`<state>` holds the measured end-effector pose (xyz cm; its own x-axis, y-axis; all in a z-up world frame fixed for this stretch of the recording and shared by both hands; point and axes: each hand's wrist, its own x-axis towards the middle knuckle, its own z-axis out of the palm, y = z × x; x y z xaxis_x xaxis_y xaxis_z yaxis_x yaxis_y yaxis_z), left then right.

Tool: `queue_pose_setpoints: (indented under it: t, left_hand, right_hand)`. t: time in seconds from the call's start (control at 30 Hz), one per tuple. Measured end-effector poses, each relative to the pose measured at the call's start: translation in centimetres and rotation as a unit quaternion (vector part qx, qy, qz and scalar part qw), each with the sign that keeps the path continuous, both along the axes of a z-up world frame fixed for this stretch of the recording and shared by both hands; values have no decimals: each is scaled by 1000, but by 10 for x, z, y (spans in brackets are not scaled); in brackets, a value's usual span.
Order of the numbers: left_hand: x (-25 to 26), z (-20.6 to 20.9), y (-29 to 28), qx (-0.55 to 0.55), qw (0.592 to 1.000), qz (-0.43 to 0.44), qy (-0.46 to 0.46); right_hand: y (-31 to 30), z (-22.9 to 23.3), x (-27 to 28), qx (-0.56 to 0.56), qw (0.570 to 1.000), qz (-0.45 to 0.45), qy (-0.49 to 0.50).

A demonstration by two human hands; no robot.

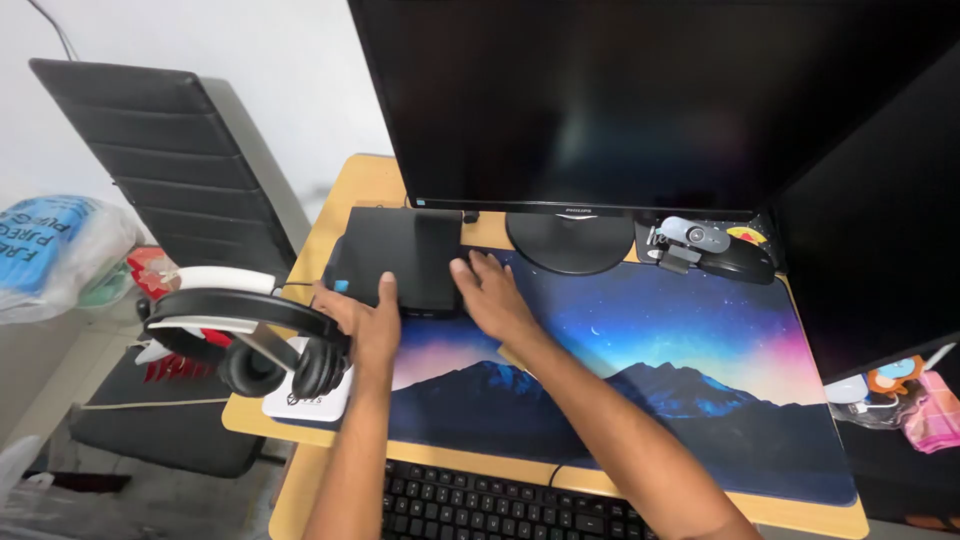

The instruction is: Cleaning a mini PC using a brush and a cleaning cloth.

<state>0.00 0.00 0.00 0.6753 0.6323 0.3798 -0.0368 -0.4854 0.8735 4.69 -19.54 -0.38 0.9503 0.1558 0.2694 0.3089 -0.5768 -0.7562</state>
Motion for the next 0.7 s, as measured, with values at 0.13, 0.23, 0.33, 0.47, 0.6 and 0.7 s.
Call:
queue_pose_setpoints:
  t: [0.13, 0.23, 0.33, 0.47, 0.6, 0.7]
  left_hand:
    - [-17, 16, -13, -4, 998, 7, 69]
    - [-22, 17, -15, -61, 997, -34, 44]
    - [-28, 27, -17, -34, 998, -24, 57]
    - [-35, 30, -25, -73, 994, -50, 65]
    - [-60, 38, -32, -75, 990, -89, 81]
    - [-63, 43, -28, -78, 981, -118, 132]
  right_hand:
    - [9, 47, -21, -39, 995, -3, 94]
    - [4, 30, -15, -35, 999, -5, 36]
    - [0, 38, -22, 22, 998, 12, 50]
    - [-4, 57, -32, 103, 988, 44, 102]
    - [-28, 56, -31, 41, 989, 73, 118]
    - [-70, 45, -43, -88, 990, 104, -47]
